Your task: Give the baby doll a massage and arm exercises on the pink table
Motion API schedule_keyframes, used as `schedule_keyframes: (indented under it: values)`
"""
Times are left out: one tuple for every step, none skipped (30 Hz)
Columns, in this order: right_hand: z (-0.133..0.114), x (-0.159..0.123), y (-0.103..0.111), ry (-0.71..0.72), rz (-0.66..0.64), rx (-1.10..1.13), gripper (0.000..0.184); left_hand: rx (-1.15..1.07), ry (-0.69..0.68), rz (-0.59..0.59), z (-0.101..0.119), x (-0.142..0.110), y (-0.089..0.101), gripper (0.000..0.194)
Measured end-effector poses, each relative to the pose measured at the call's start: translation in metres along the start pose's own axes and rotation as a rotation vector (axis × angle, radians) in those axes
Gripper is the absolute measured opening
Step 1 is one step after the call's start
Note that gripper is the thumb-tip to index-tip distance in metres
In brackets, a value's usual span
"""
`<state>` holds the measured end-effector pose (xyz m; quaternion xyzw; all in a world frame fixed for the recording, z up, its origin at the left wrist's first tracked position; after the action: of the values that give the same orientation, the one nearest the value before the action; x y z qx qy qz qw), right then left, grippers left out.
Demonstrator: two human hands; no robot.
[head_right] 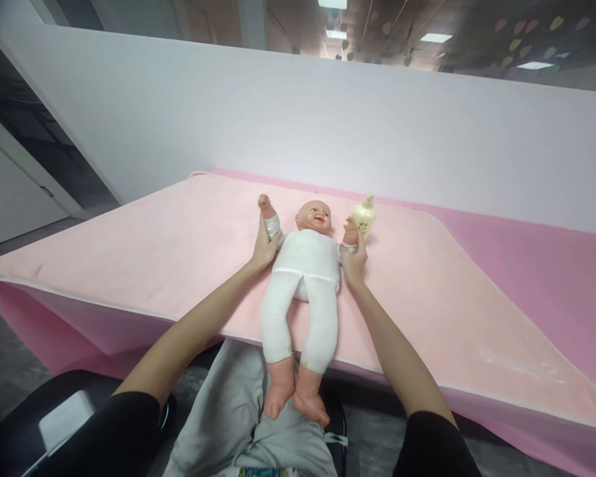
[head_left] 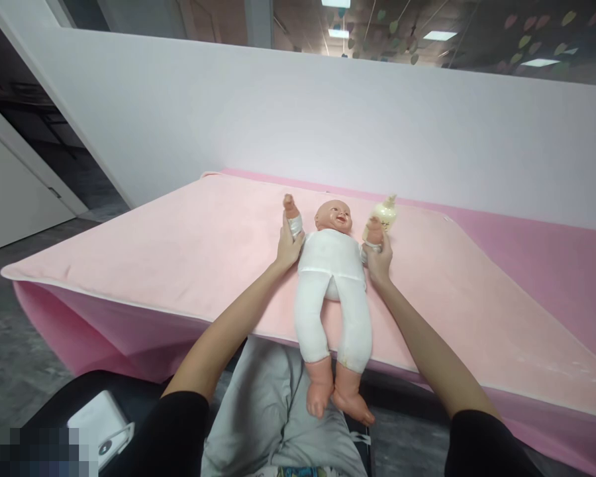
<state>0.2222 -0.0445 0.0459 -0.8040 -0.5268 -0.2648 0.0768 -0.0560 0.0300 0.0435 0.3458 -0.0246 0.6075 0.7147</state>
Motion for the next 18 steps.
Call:
schedule_keyframes:
  values:
    - [-0.008, -0.002, -0.008, 0.035, -0.067, -0.017, 0.052, 0.062, 0.009, -0.037, 0.003, 0.0, -0.003, 0.074]
    - [-0.015, -0.004, -0.016, 0.065, -0.133, -0.038, 0.05, 0.136, 0.018, -0.086, 0.007, -0.001, -0.008, 0.07]
    - [-0.022, -0.006, -0.023, 0.088, -0.187, -0.062, 0.047, 0.216, 0.023, -0.14, 0.011, -0.002, -0.013, 0.065]
    - [-0.027, -0.009, -0.029, 0.104, -0.227, -0.087, 0.044, 0.295, 0.022, -0.182, 0.015, -0.004, -0.018, 0.062]
    - [-0.031, -0.01, -0.032, 0.113, -0.254, -0.112, 0.042, 0.365, 0.014, -0.206, 0.02, -0.005, -0.021, 0.06]
    - [-0.034, -0.012, -0.035, 0.118, -0.271, -0.134, 0.04, 0.422, 0.004, -0.216, 0.025, -0.006, -0.022, 0.06]
    - [-0.035, -0.012, -0.036, 0.122, -0.285, -0.153, 0.04, 0.464, -0.005, -0.217, 0.029, -0.007, -0.023, 0.061]
    - [-0.036, -0.012, -0.037, 0.123, -0.298, -0.166, 0.039, 0.492, -0.013, -0.218, 0.032, -0.008, -0.024, 0.061]
    - [-0.036, -0.012, -0.038, 0.124, -0.308, -0.176, 0.039, 0.51, -0.018, -0.22, 0.034, -0.008, -0.024, 0.062]
    - [-0.036, -0.011, -0.038, 0.126, -0.313, -0.184, 0.039, 0.522, -0.022, -0.225, 0.035, -0.008, -0.025, 0.062]
    - [-0.035, -0.011, -0.037, 0.127, -0.311, -0.19, 0.038, 0.529, -0.025, -0.23, 0.035, -0.007, -0.025, 0.063]
    - [-0.035, -0.011, -0.037, 0.127, -0.31, -0.194, 0.038, 0.534, -0.027, -0.233, 0.035, -0.007, -0.025, 0.063]
    - [-0.035, -0.011, -0.037, 0.125, -0.312, -0.198, 0.038, 0.535, -0.027, -0.233, 0.034, -0.007, -0.025, 0.063]
    - [-0.036, -0.011, -0.038, 0.122, -0.317, -0.202, 0.038, 0.535, -0.026, -0.234, 0.034, -0.006, -0.025, 0.063]
    - [-0.037, -0.012, -0.038, 0.119, -0.324, -0.206, 0.038, 0.533, -0.026, -0.233, 0.033, -0.006, -0.024, 0.063]
    - [-0.038, -0.012, -0.039, 0.115, -0.331, -0.209, 0.039, 0.529, -0.025, -0.232, 0.033, -0.006, -0.024, 0.062]
    - [-0.039, -0.013, -0.04, 0.111, -0.336, -0.212, 0.039, 0.523, -0.026, -0.231, 0.032, -0.007, -0.024, 0.062]
    - [-0.04, -0.013, -0.04, 0.106, -0.34, -0.216, 0.039, 0.518, -0.028, -0.23, 0.032, -0.007, -0.023, 0.062]
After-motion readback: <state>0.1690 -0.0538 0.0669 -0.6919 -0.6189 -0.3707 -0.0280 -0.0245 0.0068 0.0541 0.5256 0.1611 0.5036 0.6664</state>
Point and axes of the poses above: each hand's wrist, its own x-axis towards the middle knuckle, its own y-axis out of the back of the hand, z = x × y, the point moved 10 cm from there along x, towards the middle knuckle, and after that the axes turned 13 degrees about -z, right-handed, at the moved point
